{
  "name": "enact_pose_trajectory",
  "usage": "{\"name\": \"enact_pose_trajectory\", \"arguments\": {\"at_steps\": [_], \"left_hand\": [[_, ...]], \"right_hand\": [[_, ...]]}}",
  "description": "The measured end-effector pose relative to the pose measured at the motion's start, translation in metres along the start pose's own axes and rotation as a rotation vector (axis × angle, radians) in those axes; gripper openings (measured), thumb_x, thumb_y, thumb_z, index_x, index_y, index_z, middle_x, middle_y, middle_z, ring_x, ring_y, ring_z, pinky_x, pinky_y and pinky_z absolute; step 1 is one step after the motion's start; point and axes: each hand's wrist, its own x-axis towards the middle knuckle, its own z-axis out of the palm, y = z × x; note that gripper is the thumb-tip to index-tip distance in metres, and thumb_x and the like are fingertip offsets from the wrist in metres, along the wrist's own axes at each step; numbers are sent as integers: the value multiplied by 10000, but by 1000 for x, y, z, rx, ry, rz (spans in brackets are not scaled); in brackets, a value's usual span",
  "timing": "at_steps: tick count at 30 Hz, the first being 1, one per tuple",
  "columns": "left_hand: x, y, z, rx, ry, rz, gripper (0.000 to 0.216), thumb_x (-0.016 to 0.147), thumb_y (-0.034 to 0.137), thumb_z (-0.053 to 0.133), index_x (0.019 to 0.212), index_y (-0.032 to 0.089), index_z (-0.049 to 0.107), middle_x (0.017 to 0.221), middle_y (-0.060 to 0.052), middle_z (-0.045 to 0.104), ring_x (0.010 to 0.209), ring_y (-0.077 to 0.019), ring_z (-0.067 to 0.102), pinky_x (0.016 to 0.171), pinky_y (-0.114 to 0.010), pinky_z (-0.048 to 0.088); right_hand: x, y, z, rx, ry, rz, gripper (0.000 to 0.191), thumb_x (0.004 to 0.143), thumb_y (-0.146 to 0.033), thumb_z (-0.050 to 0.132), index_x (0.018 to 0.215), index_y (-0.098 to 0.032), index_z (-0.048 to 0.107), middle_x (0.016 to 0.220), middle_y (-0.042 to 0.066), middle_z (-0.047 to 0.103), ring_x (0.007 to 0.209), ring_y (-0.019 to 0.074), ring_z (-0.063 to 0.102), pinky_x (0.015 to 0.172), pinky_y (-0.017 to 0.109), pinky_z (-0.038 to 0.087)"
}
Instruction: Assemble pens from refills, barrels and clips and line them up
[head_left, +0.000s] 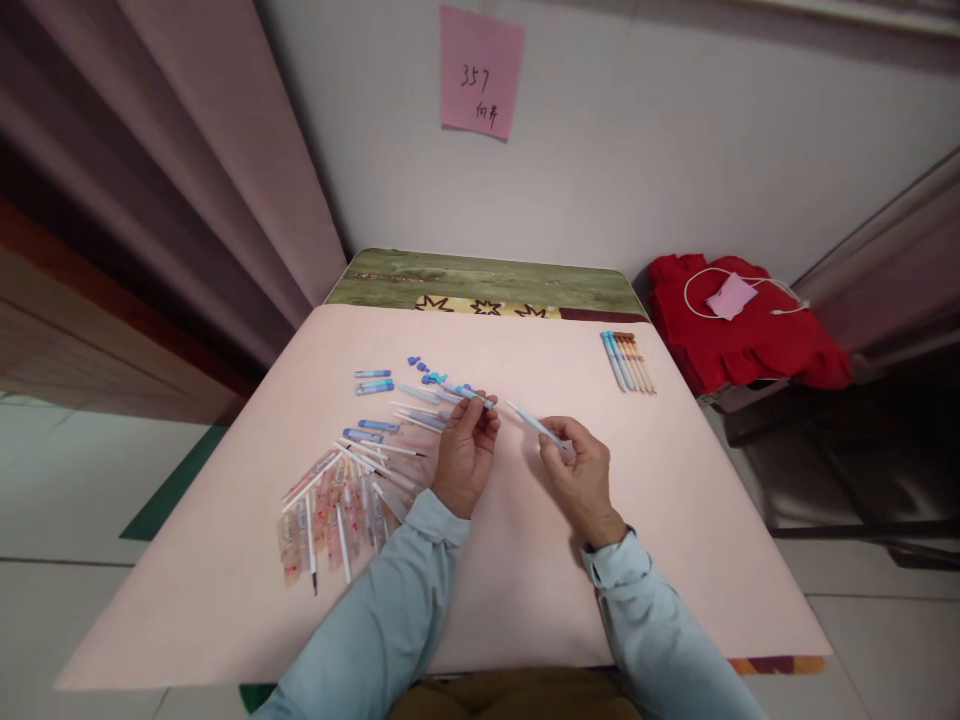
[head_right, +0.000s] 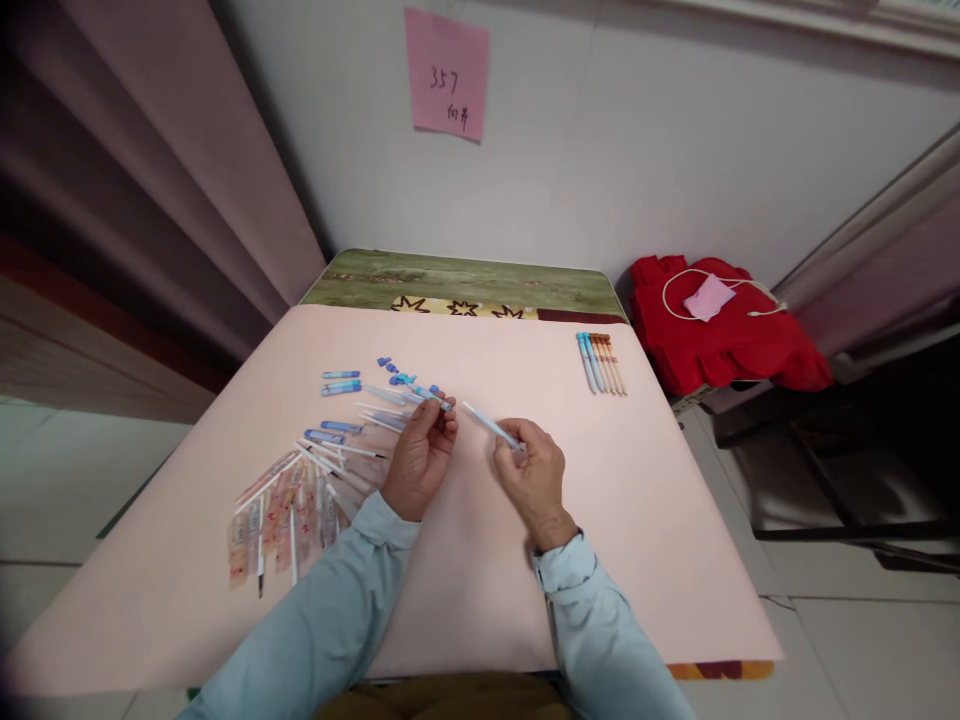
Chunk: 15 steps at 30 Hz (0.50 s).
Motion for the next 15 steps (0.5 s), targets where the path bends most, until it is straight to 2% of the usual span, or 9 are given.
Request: {"name": "enact_pose_trajectory", "arguments": {"at_steps": [5, 8, 10, 15], "left_hand": [[-1, 0, 1, -94, 62, -129, 67, 855, 58, 632, 857, 109, 675, 843, -50, 720, 690, -66, 678, 638, -128, 577], [-3, 1, 3, -106, 65, -178, 103, 867, 34, 602, 850, 105, 674, 860, -60, 717, 756, -86, 701, 661, -132, 588], [-4, 2, 3, -107, 30, -223, 114, 887, 47, 583, 860, 102, 679, 873, -69, 712, 735, -76, 694, 644, -115, 581], [-9, 5, 3, -158, -61, -340, 173, 956, 116, 508, 942, 89, 679, 851, -68, 691, 599, -31, 623, 543, -73, 546]], "right_hand": [[-1, 0, 2, 87, 96, 82, 202, 865, -336, 582, 1006, -203, 640, 872, 34, 719, 750, 171, 662, 529, 229, 461], [1, -2, 2, 259, 128, 123, 237, 903, -374, 569, 1052, -190, 562, 922, 74, 734, 825, 187, 695, 575, 237, 493], [1, -3, 2, 295, 146, 119, 245, 908, -387, 571, 1052, -191, 543, 936, 83, 730, 865, 193, 695, 610, 248, 502], [3, 2, -2, 5, 193, 86, 205, 878, -383, 595, 954, -198, 639, 837, 22, 688, 738, 169, 634, 620, 263, 457]]}}
